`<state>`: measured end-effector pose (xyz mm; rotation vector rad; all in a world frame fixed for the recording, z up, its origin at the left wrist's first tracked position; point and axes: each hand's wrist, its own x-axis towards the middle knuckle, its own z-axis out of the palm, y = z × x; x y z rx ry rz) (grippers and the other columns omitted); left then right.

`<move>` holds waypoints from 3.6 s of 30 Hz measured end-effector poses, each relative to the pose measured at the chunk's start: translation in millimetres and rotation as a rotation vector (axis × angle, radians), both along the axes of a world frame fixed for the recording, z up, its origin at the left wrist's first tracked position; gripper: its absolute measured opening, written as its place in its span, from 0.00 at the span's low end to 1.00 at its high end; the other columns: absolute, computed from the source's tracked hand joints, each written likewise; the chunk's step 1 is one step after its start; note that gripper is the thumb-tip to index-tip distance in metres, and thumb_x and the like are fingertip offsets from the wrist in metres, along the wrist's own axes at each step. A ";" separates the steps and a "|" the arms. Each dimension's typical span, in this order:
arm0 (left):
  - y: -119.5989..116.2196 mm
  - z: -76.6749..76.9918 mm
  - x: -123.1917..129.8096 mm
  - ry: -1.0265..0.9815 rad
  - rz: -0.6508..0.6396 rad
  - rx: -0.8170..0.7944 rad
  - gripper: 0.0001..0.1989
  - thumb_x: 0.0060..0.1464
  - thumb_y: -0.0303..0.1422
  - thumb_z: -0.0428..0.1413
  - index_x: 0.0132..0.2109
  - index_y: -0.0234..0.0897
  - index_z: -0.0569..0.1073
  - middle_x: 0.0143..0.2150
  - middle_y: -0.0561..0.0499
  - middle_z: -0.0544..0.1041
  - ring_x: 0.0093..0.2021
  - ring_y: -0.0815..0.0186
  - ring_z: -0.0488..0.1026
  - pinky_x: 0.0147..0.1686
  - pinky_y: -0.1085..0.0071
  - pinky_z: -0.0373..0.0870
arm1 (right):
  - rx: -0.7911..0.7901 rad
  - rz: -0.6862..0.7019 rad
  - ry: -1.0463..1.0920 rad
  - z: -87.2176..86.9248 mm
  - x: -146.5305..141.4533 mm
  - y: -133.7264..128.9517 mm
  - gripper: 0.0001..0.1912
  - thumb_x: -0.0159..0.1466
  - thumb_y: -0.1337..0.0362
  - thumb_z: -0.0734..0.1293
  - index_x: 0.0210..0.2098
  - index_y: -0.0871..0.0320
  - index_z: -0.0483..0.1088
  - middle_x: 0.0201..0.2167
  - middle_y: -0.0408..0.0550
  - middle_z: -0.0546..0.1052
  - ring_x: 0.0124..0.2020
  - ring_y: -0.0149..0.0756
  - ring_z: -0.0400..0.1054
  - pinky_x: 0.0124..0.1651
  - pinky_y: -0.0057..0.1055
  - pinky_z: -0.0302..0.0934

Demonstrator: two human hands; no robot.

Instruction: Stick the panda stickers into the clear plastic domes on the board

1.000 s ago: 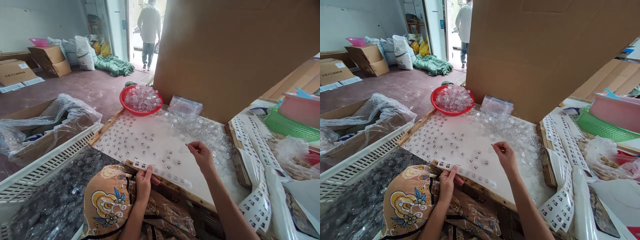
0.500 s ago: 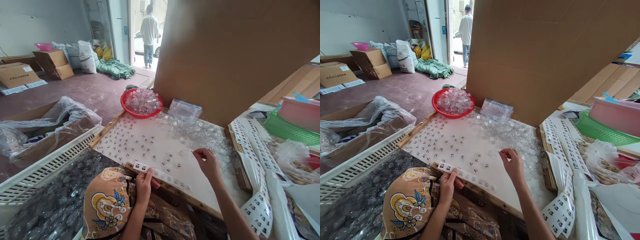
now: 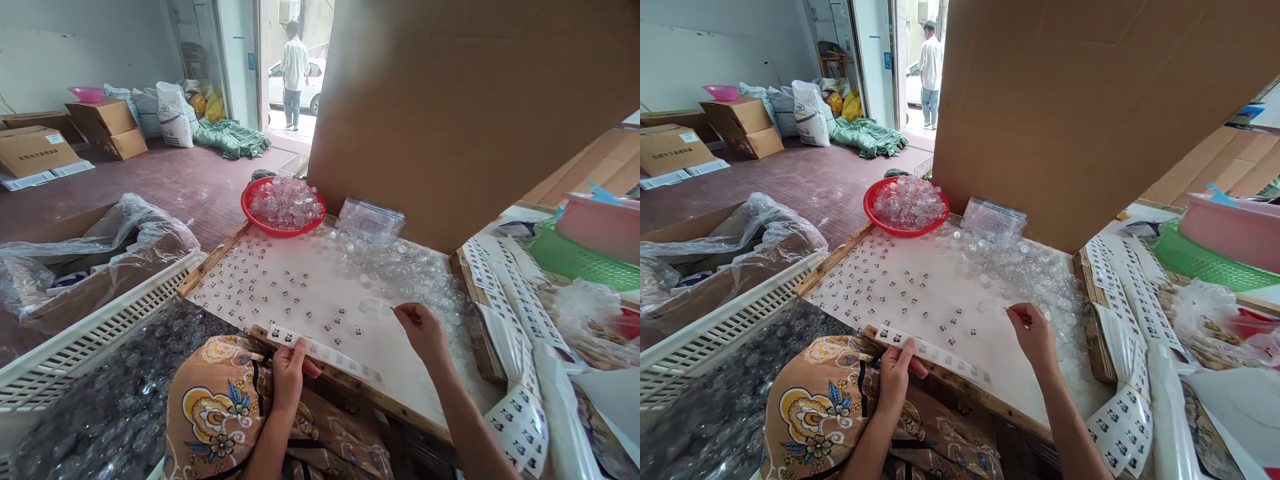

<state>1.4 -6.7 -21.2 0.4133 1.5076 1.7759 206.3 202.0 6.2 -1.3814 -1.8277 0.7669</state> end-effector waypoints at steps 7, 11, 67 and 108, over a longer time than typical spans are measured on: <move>0.8 1.7 0.0 0.002 0.009 -0.004 0.24 0.52 0.53 0.57 0.29 0.33 0.75 0.12 0.51 0.72 0.12 0.66 0.68 0.16 0.74 0.65 | -0.008 -0.011 0.027 -0.9 -5.5 4.2 0.17 0.55 0.48 0.67 0.31 0.56 0.72 0.32 0.53 0.78 0.32 0.41 0.71 0.39 0.39 0.66; 1.0 3.8 -0.5 0.012 0.007 -0.011 0.25 0.52 0.53 0.57 0.29 0.33 0.75 0.12 0.51 0.72 0.12 0.67 0.68 0.16 0.74 0.65 | -0.016 0.016 0.029 -9.7 -7.9 2.6 0.18 0.56 0.47 0.67 0.32 0.56 0.72 0.33 0.53 0.78 0.33 0.42 0.72 0.40 0.40 0.66; 2.8 10.8 -0.3 0.137 0.012 -0.096 0.20 0.55 0.46 0.55 0.23 0.36 0.72 0.13 0.50 0.74 0.15 0.65 0.71 0.20 0.71 0.69 | -0.142 0.089 -0.207 -28.6 -24.5 22.6 0.07 0.56 0.58 0.64 0.27 0.55 0.69 0.25 0.45 0.74 0.25 0.33 0.64 0.27 0.29 0.54; 1.7 5.4 -0.6 0.149 0.008 -0.081 0.20 0.57 0.45 0.55 0.24 0.36 0.72 0.13 0.51 0.74 0.14 0.67 0.69 0.22 0.72 0.68 | -0.110 0.245 -0.399 -13.4 -51.5 11.2 0.13 0.65 0.62 0.64 0.48 0.57 0.73 0.47 0.55 0.74 0.32 0.33 0.70 0.39 0.31 0.61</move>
